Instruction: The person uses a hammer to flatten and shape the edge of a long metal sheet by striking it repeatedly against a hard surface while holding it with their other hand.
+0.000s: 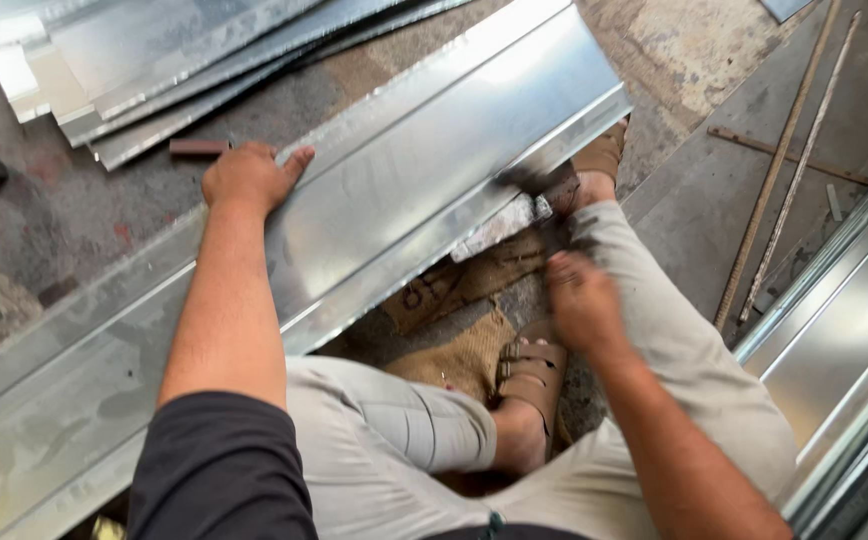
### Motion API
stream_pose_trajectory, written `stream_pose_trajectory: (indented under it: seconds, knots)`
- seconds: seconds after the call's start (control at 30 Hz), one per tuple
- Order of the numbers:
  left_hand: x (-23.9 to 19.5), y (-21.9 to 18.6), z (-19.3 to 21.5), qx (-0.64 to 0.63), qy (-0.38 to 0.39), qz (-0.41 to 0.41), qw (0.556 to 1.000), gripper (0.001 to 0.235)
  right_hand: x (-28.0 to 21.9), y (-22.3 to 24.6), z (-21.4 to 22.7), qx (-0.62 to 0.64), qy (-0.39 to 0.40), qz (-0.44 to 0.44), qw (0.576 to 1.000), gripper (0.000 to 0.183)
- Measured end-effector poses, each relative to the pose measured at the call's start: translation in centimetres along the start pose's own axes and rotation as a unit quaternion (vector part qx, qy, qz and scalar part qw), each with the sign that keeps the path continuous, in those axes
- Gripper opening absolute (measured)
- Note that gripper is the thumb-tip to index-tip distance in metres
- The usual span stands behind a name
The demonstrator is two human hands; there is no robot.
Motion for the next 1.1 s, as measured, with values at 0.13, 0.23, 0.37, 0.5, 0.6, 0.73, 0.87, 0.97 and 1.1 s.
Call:
stream_pose_trajectory:
  seconds: [0.13,0.23,0.37,0.5,0.6,0.73,0.87,0.97,1.1]
  knots:
    - [-0.6,0.5,-0.2,0.016,0.036,0.013,0.999,0.089,0.5,1.9,8.5,0.378,-0.074,0.223,0.896,0.036]
    - [-0.7,0.7,-0.4,0.014,0.008,-0.006,1.000,0.090,-0.5,2.9,12.9,0.404,-0.150,0.342,0.835,0.038]
    - [-0.7,0.9,-0.6,0.010,0.032,0.019,0.999,0.091,-0.2,-0.1,4.7,0.246,-0.121,0.233,0.933,0.041]
    - [-1.0,1.1,-0.6,0.018,0.028,-0.003,0.999,0.089,0.0,-0.8,-0.8,-0.038,0.082,-0.086,0.992,0.044]
    - [-1.4,1.8,-1.2,0.018,0.041,0.001,0.999,0.089,-0.2,0.0,1.3,0.173,0.033,-0.075,0.981,0.042]
    - [-0.9,2.7,-1.0,0.006,0.017,0.002,1.000,0.092,0.2,2.1,11.2,0.356,-0.120,0.257,0.891,0.036]
    - [-1.0,3.3,-1.2,0.024,0.048,0.013,0.998,0.092,-0.3,1.6,10.6,0.350,-0.171,0.346,0.854,0.039]
    - [-1.2,3.6,-1.4,0.015,0.020,0.011,1.000,0.094,-0.8,-0.8,2.3,0.142,-0.073,0.153,0.975,0.043]
    - [-1.3,3.6,-1.0,0.027,0.050,0.019,0.998,0.092,-0.7,-2.1,-2.0,-0.055,0.107,-0.180,0.976,0.048]
Point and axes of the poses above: each hand's wrist, its own x-axis towards the middle knuckle, its own z-axis out of the back of the hand, y = z × x, the point moved 1 cm from there along x, towards the middle knuckle, and after that the axes turned 5 degrees about -z, right-handed, at the moved point
